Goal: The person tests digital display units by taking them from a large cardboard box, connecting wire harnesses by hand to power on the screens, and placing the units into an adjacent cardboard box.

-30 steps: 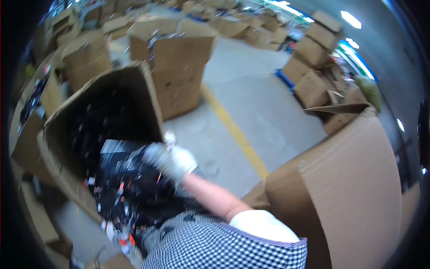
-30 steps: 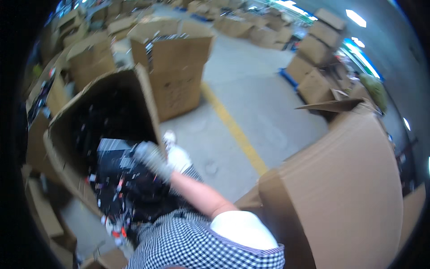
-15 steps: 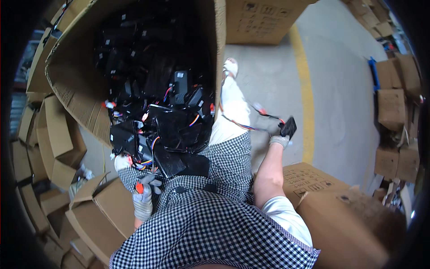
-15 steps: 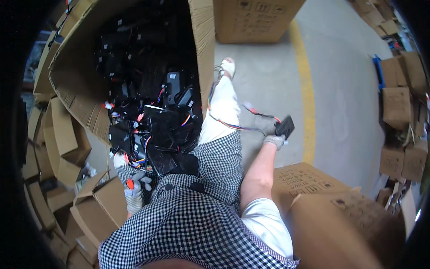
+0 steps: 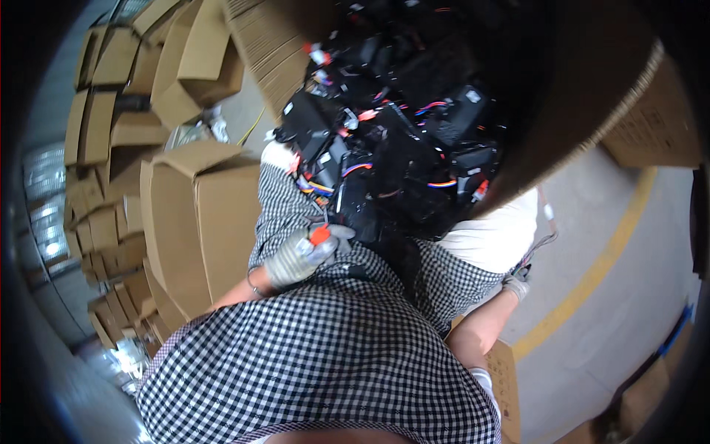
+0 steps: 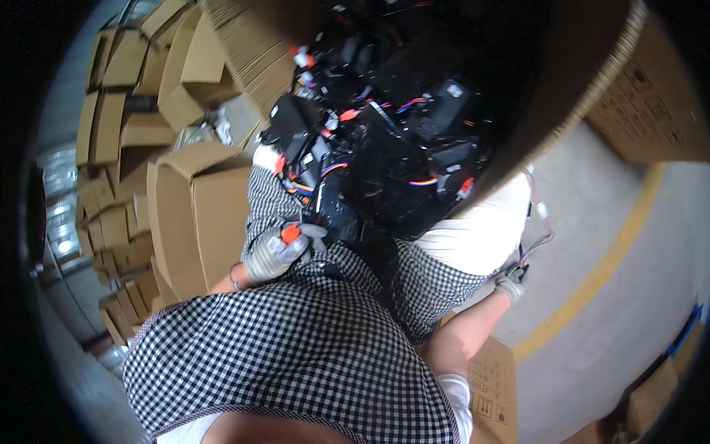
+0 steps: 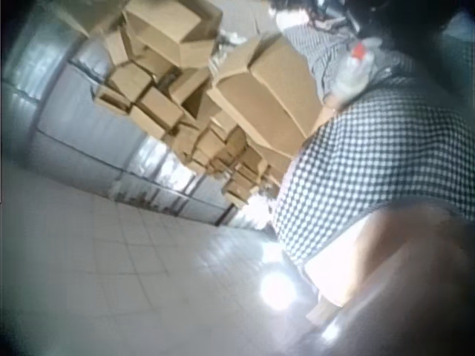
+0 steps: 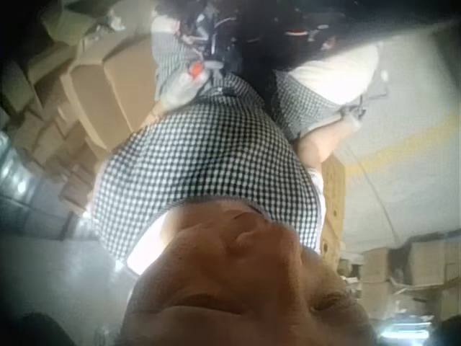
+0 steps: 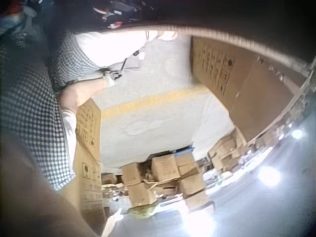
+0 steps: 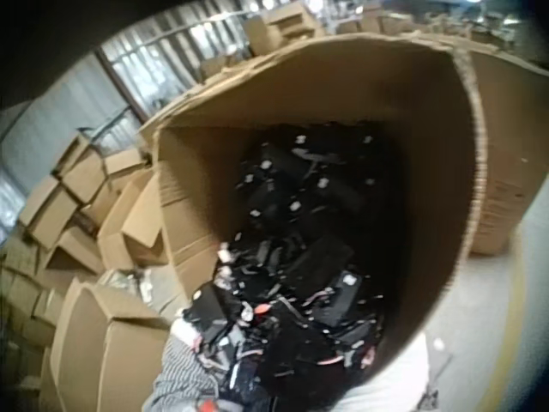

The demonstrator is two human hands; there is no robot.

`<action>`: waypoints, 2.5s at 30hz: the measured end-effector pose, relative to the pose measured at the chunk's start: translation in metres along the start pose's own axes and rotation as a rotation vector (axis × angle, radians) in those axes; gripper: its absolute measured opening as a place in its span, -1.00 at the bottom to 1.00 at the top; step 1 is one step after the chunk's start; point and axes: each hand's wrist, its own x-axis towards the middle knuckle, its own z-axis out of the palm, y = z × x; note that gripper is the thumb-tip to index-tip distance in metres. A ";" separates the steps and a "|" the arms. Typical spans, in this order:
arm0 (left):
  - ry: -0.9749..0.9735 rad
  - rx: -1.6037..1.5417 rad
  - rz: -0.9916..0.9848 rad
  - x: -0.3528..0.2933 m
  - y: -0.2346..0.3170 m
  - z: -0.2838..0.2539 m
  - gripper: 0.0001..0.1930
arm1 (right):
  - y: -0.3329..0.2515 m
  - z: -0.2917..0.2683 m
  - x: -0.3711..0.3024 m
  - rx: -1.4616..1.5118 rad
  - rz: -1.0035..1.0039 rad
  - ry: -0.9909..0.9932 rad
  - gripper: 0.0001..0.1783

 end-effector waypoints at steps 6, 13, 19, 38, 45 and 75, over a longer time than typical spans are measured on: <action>0.032 0.210 0.136 -0.008 -0.023 -0.028 -0.60 | -0.060 0.129 -0.210 -0.195 -0.207 -0.824 -0.65; 0.104 0.100 0.231 -0.032 -0.024 -0.060 -0.56 | 0.026 0.210 -0.453 -0.391 -0.204 -1.328 -0.61; 0.091 -0.558 0.127 -0.058 -0.043 -0.069 -0.45 | 0.194 0.288 -0.496 -1.212 -0.356 -1.455 -0.76; 0.057 -0.651 0.592 -0.022 -0.054 -0.066 -0.47 | 0.159 0.130 -0.538 -1.410 -0.938 -1.927 -0.85; 0.267 -0.191 0.670 -0.041 -0.117 -0.033 -0.51 | 0.126 0.128 -0.592 -1.069 -1.212 -2.486 -0.84; 0.368 0.554 0.886 -0.026 -0.092 -0.045 -0.47 | 0.132 0.127 -0.511 -1.734 0.605 -1.547 -0.63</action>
